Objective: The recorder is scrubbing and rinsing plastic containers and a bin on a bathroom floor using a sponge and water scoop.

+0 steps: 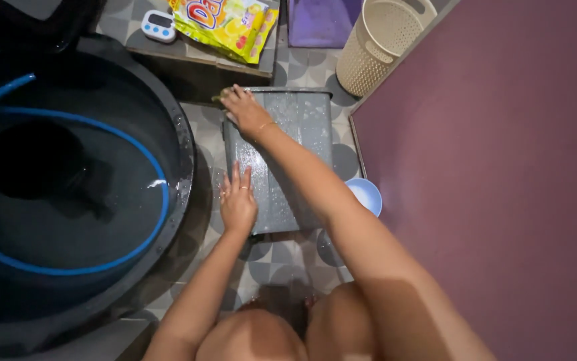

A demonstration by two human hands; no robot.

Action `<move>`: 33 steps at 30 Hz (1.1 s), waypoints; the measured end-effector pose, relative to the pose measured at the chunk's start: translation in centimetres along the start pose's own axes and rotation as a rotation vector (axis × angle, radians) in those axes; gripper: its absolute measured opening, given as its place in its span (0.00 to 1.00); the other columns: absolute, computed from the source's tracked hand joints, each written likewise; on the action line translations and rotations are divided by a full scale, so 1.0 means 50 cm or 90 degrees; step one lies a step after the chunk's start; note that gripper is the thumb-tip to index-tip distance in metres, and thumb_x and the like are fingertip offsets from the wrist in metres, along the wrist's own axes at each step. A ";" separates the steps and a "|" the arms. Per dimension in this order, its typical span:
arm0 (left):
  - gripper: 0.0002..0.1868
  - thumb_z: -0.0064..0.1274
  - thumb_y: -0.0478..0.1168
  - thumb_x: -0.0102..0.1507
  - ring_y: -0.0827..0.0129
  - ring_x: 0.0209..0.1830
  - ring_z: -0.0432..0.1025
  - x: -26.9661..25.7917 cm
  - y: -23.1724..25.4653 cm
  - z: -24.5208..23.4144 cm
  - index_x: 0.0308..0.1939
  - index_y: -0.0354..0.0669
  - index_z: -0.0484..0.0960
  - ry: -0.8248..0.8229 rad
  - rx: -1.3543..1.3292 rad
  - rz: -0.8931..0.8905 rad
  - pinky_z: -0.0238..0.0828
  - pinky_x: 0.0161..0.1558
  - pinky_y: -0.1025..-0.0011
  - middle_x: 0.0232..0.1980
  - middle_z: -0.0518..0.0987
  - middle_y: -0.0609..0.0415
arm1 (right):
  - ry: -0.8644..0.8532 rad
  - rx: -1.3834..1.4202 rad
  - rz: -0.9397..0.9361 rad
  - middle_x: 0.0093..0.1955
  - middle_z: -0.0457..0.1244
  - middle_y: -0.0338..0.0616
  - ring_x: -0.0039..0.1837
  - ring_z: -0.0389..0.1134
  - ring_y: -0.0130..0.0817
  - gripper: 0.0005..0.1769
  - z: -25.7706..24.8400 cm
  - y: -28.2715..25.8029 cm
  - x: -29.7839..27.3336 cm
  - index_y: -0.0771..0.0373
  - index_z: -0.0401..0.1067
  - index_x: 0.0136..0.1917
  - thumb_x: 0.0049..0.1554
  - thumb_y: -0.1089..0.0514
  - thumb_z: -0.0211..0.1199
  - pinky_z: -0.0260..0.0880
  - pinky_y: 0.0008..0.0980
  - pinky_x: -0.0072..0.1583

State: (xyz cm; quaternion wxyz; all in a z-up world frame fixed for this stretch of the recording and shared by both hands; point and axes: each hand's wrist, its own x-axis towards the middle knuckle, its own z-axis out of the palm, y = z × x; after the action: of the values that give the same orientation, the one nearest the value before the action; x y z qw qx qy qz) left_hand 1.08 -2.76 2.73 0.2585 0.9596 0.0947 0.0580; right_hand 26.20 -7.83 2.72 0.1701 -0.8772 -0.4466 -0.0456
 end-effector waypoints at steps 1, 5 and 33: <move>0.29 0.45 0.40 0.68 0.43 0.78 0.54 -0.001 -0.003 0.002 0.75 0.61 0.66 -0.005 0.002 0.001 0.49 0.75 0.47 0.83 0.53 0.56 | 0.000 0.003 0.004 0.78 0.55 0.51 0.81 0.48 0.57 0.26 -0.009 -0.007 -0.014 0.62 0.64 0.73 0.64 0.53 0.55 0.46 0.55 0.77; 0.31 0.45 0.39 0.67 0.42 0.76 0.57 0.001 -0.001 -0.002 0.76 0.59 0.65 -0.019 -0.059 -0.037 0.54 0.72 0.47 0.83 0.52 0.54 | 0.078 0.089 0.131 0.74 0.60 0.52 0.80 0.54 0.55 0.24 -0.034 0.027 -0.102 0.61 0.66 0.72 0.63 0.57 0.54 0.54 0.47 0.78; 0.31 0.43 0.38 0.68 0.44 0.73 0.63 -0.006 0.009 -0.020 0.77 0.59 0.64 0.000 -0.098 -0.061 0.71 0.60 0.55 0.84 0.50 0.53 | 0.375 0.406 0.655 0.50 0.71 0.54 0.52 0.72 0.45 0.26 -0.097 0.360 -0.306 0.66 0.76 0.54 0.61 0.40 0.57 0.69 0.44 0.58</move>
State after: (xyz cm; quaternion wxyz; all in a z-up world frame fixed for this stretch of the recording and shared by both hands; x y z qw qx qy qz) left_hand 0.67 -2.72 3.77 0.3343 0.9311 0.1357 0.0524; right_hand 31.79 -31.01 -0.89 0.5355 -0.8361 0.1016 -0.0619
